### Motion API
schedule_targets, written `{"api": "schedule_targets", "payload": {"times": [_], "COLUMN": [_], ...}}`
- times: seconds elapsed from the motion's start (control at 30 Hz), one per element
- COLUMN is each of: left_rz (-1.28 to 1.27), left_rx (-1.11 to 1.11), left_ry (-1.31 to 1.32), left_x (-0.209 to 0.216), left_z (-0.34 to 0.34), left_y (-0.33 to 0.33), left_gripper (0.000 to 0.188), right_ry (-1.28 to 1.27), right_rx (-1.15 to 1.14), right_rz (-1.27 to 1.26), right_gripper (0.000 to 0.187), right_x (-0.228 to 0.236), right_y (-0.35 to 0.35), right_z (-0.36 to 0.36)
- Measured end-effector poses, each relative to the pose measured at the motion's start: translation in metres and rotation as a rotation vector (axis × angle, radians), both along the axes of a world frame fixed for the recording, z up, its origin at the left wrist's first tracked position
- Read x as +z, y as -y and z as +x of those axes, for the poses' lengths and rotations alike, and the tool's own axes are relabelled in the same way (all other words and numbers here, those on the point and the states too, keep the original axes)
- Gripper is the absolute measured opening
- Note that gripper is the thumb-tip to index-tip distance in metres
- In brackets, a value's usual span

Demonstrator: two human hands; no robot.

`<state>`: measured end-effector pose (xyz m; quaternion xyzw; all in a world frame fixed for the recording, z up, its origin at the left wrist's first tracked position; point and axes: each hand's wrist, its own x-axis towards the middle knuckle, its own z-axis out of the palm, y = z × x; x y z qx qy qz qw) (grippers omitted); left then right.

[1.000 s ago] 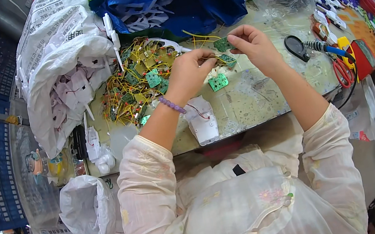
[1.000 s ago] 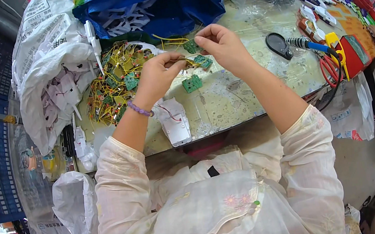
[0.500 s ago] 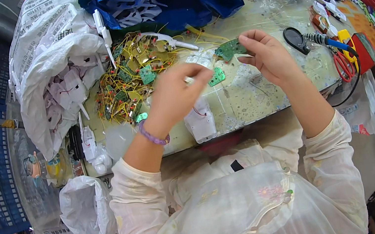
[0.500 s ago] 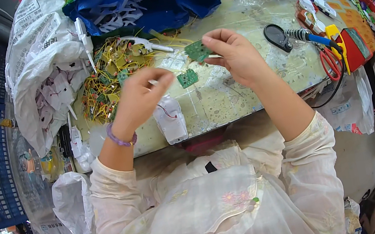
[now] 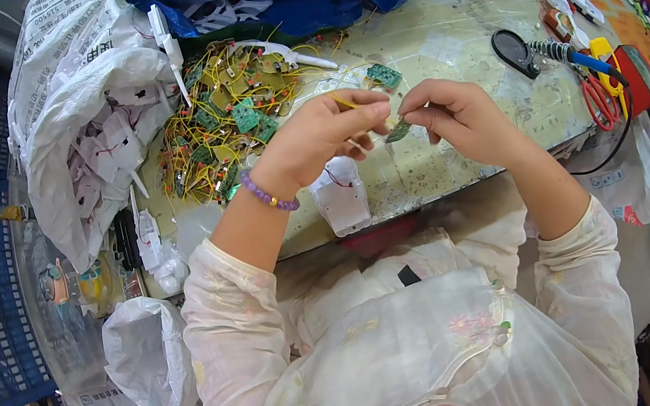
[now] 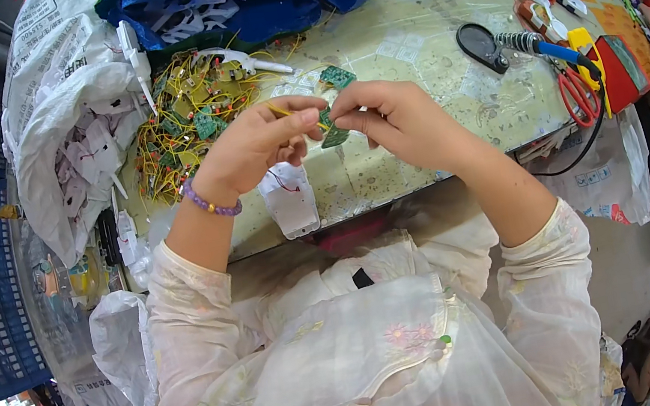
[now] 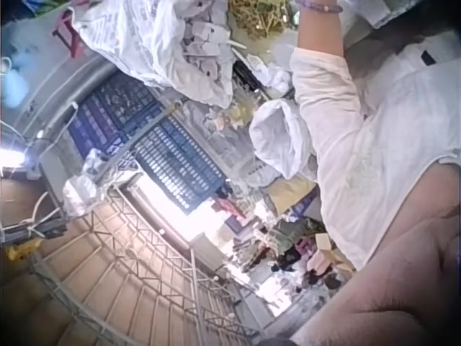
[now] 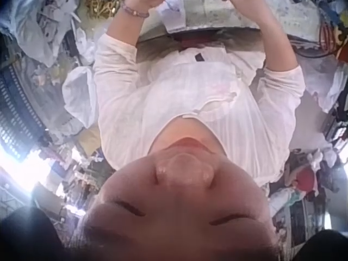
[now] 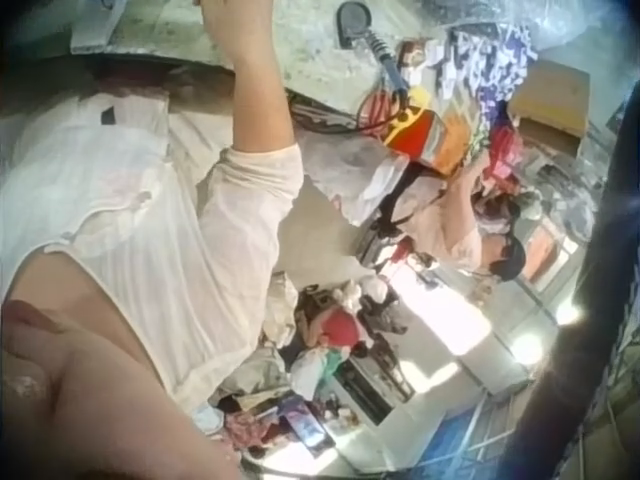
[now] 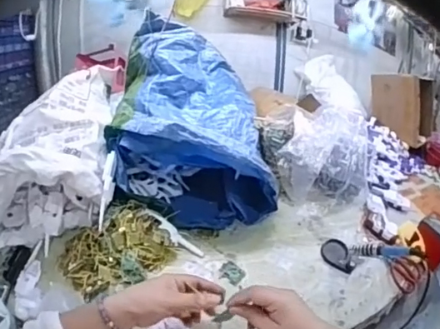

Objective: Soldering wires and electronic components onto small circuit boards at a manufacturing workbench.

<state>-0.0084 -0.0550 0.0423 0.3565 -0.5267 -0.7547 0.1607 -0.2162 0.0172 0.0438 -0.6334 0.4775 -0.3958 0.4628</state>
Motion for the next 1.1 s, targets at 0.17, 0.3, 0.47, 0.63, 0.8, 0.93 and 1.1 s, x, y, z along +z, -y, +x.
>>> {"api": "schedule_targets", "payload": {"times": [0.17, 0.3, 0.47, 0.63, 0.8, 0.93, 1.1], "left_rz": [0.013, -0.754, -1.122, -1.196, -1.177, -1.028, -0.838], "left_rx": [0.07, 0.118, -0.031, 0.141, 0.323, 0.392, 0.523], "left_ry": [0.016, 0.285, 0.821, 1.014, 0.911, 0.76, 0.455], "left_x": [-0.006, -0.024, 0.017, -0.016, -0.035, -0.041, -0.043], "left_z": [-0.013, -0.012, 0.019, 0.038, 0.033, 0.033, 0.029], "left_y": [0.013, 0.017, -0.025, -0.064, -0.064, -0.067, -0.077], "left_gripper": [0.048, 0.049, 0.037, 0.04, 0.032, 0.02, 0.012], "right_ry": [-0.746, -1.201, -0.879, -0.578, -0.477, -0.437, -0.404], "right_rx": [0.234, 0.458, 0.44, 0.056, -0.182, -0.221, -0.184], "right_rz": [-0.641, -0.598, -0.617, -0.457, -0.429, -0.498, -0.554], "right_gripper": [0.008, 0.007, 0.012, 0.017, 0.009, 0.011, 0.015], "right_x": [0.001, -0.007, -0.025, -0.034, -0.051, -0.062, -0.068], "right_y": [0.002, 0.002, 0.011, -0.001, -0.033, -0.055, -0.067], "right_z": [0.003, 0.031, 0.024, -0.006, -0.001, 0.014, 0.04]}}
